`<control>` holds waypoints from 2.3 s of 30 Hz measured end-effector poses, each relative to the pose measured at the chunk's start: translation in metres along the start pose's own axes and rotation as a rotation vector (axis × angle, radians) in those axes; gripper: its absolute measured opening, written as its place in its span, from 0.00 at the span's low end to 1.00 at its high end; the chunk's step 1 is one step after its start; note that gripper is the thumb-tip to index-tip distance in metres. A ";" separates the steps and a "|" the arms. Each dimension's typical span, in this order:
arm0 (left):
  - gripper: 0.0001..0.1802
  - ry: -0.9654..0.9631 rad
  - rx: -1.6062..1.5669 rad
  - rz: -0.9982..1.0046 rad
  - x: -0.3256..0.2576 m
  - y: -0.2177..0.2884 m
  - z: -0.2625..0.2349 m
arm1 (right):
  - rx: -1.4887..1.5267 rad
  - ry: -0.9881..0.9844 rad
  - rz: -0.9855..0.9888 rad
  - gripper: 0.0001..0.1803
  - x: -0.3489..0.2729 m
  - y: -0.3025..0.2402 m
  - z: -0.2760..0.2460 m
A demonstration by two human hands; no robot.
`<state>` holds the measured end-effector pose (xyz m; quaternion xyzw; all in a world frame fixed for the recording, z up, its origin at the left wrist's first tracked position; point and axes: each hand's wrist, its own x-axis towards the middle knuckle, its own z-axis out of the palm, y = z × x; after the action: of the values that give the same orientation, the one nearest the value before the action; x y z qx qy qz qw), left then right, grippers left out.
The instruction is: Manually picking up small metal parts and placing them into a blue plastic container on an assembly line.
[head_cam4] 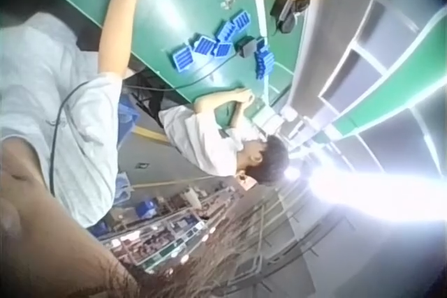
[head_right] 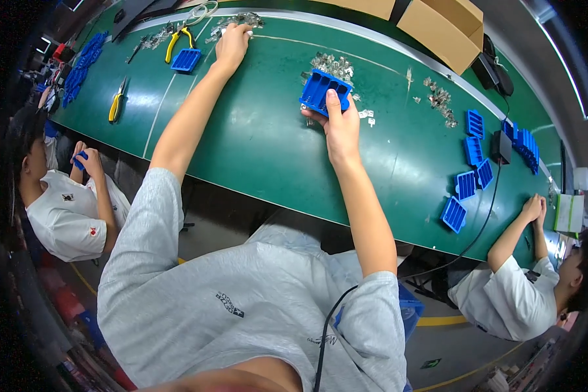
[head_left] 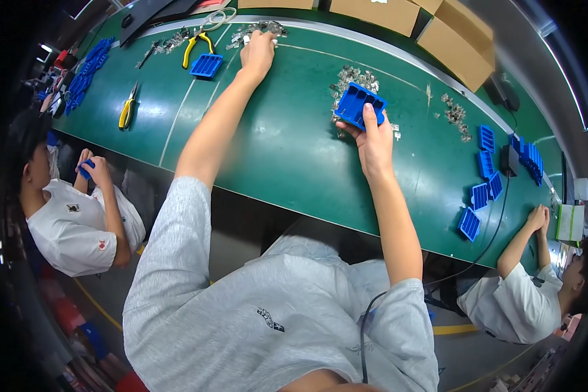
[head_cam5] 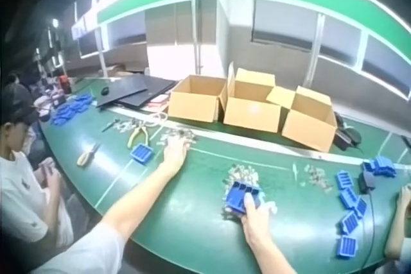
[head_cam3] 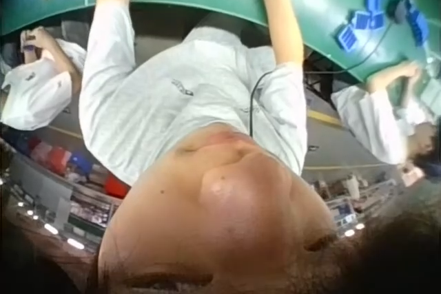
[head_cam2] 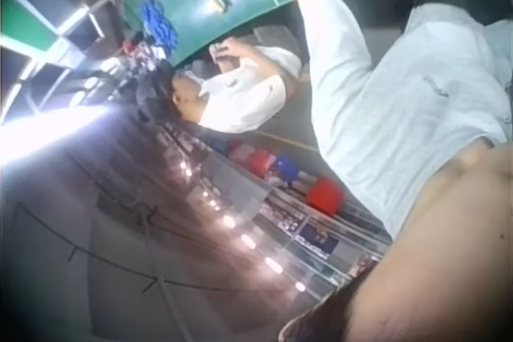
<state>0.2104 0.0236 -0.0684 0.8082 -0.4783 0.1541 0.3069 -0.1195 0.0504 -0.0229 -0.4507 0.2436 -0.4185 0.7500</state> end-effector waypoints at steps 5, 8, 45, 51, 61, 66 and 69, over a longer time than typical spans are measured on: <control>0.10 -0.001 -0.395 0.111 -0.030 0.040 -0.022 | 0.043 -0.019 0.029 0.22 -0.003 -0.004 -0.001; 0.09 -0.231 -0.788 -0.026 -0.074 0.096 -0.056 | 0.130 -0.047 0.046 0.23 -0.004 -0.010 0.001; 0.06 -0.133 -0.881 0.268 -0.111 0.137 -0.084 | 0.031 -0.148 0.214 0.23 -0.006 -0.002 -0.003; 0.06 -0.141 -0.843 0.264 -0.113 0.138 -0.085 | 0.028 -0.159 0.204 0.23 -0.006 -0.001 -0.003; 0.12 -0.481 -1.006 0.074 -0.115 0.141 -0.087 | -0.068 -0.057 0.142 0.20 -0.010 0.002 -0.002; 0.17 -0.957 -1.103 -0.208 -0.108 0.140 -0.100 | -0.401 0.034 -0.146 0.19 -0.011 0.011 -0.005; 0.17 -0.962 -1.170 -0.190 -0.109 0.137 -0.103 | -0.484 0.100 -0.157 0.18 -0.013 0.008 0.001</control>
<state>0.0420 0.1156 -0.0006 0.5296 -0.4915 -0.5205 0.4551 -0.1224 0.0634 -0.0295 -0.6132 0.3377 -0.4268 0.5726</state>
